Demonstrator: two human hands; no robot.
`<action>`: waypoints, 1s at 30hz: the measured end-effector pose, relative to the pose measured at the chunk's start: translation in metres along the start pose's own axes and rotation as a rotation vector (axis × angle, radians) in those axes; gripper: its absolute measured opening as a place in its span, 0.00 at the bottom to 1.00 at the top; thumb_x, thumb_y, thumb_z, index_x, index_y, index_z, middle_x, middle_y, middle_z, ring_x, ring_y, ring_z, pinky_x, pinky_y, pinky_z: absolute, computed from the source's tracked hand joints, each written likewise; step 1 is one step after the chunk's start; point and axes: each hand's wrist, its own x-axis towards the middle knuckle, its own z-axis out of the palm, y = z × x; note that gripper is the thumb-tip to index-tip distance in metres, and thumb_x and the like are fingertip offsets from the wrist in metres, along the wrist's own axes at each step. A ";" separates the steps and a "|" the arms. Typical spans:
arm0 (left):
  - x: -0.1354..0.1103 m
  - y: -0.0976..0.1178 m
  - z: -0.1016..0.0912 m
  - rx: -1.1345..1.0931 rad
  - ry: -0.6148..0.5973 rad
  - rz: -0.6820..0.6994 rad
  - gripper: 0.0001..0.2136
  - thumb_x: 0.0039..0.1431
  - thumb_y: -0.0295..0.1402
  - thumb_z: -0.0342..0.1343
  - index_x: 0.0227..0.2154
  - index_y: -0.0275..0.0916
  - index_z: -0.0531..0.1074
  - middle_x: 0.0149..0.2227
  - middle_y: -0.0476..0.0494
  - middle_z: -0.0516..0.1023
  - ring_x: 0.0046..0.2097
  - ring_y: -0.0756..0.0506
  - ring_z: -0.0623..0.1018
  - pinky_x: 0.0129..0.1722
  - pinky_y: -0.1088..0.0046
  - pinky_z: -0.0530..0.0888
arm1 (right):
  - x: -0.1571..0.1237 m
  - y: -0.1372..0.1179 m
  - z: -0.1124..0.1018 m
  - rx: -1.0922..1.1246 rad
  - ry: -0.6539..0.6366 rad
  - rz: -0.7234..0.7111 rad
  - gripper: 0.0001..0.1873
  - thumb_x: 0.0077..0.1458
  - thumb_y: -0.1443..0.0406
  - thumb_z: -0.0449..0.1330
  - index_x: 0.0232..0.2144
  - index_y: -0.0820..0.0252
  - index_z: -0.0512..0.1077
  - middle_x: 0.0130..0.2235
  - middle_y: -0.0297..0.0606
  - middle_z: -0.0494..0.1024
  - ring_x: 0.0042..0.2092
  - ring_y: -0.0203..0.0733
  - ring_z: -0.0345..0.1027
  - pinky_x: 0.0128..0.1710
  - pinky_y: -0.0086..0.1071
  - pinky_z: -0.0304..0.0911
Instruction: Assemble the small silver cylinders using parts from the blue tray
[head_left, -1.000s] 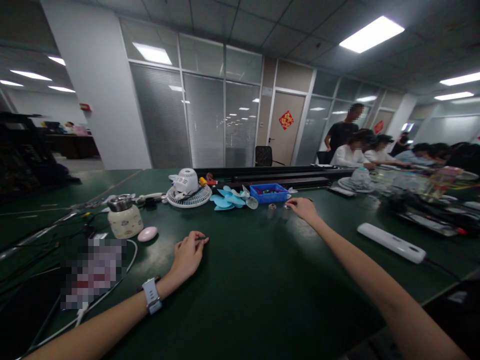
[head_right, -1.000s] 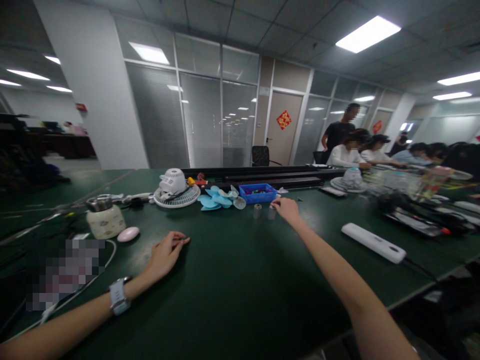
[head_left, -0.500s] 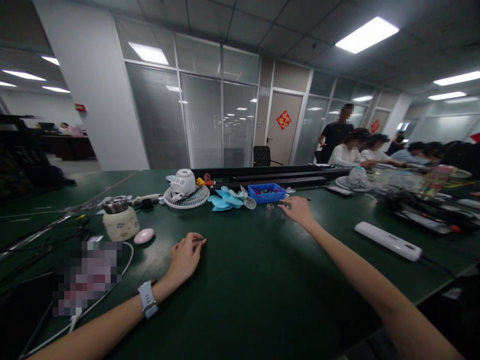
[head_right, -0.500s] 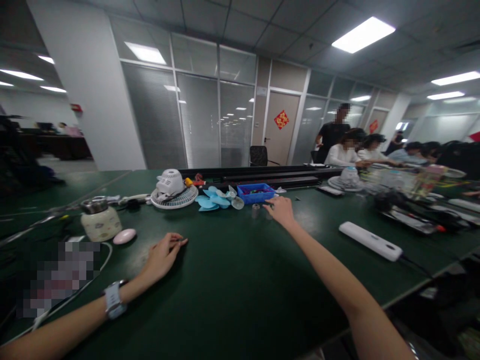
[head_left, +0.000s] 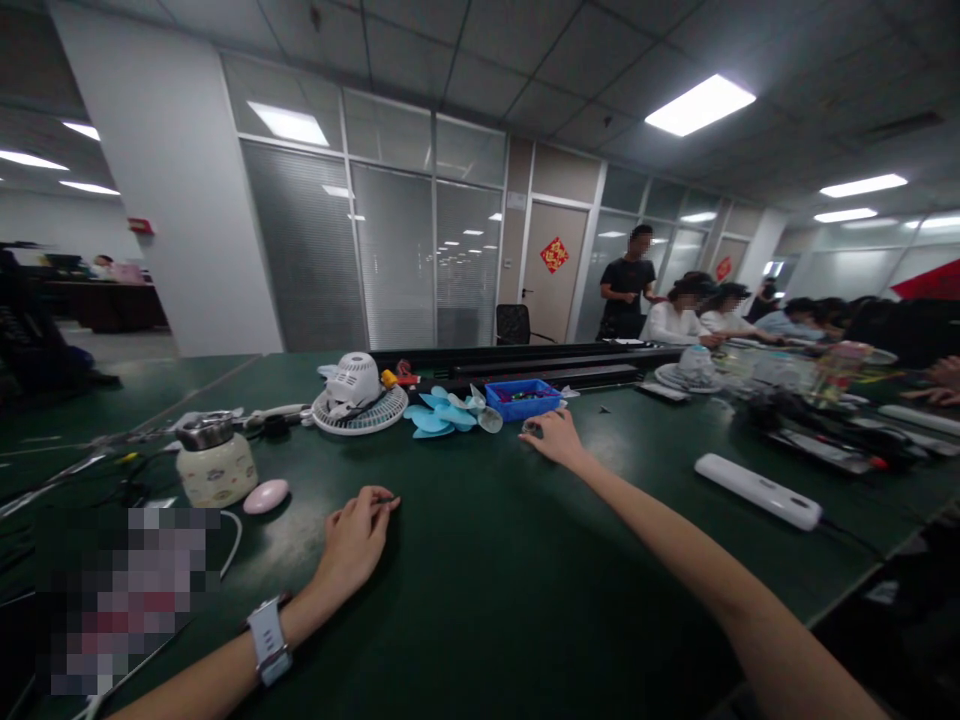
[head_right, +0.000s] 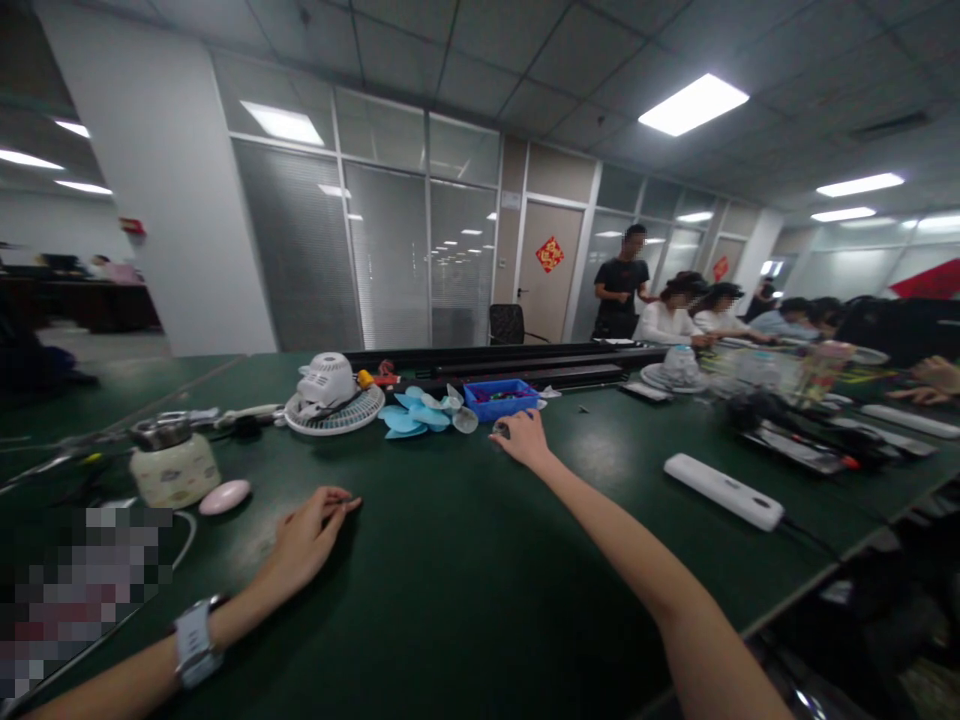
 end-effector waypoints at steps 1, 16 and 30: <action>0.000 -0.001 0.001 0.000 0.000 0.001 0.10 0.63 0.38 0.41 0.42 0.43 0.64 0.47 0.42 0.80 0.55 0.38 0.74 0.55 0.49 0.61 | -0.004 -0.007 -0.004 0.043 0.010 -0.023 0.17 0.58 0.54 0.59 0.43 0.59 0.76 0.42 0.43 0.80 0.47 0.46 0.70 0.55 0.44 0.50; -0.007 0.015 -0.004 -0.061 0.088 0.227 0.17 0.61 0.45 0.45 0.46 0.45 0.71 0.49 0.43 0.77 0.55 0.39 0.71 0.56 0.54 0.67 | -0.057 -0.147 -0.027 0.563 -0.052 -0.490 0.25 0.59 0.55 0.58 0.56 0.59 0.67 0.46 0.41 0.78 0.47 0.42 0.69 0.50 0.37 0.57; 0.002 0.051 0.010 -0.158 0.114 0.261 0.16 0.58 0.46 0.52 0.41 0.43 0.75 0.44 0.44 0.79 0.50 0.40 0.74 0.51 0.59 0.71 | -0.066 -0.151 -0.008 0.630 -0.038 -0.365 0.37 0.54 0.59 0.62 0.62 0.58 0.52 0.46 0.40 0.76 0.43 0.43 0.72 0.47 0.37 0.63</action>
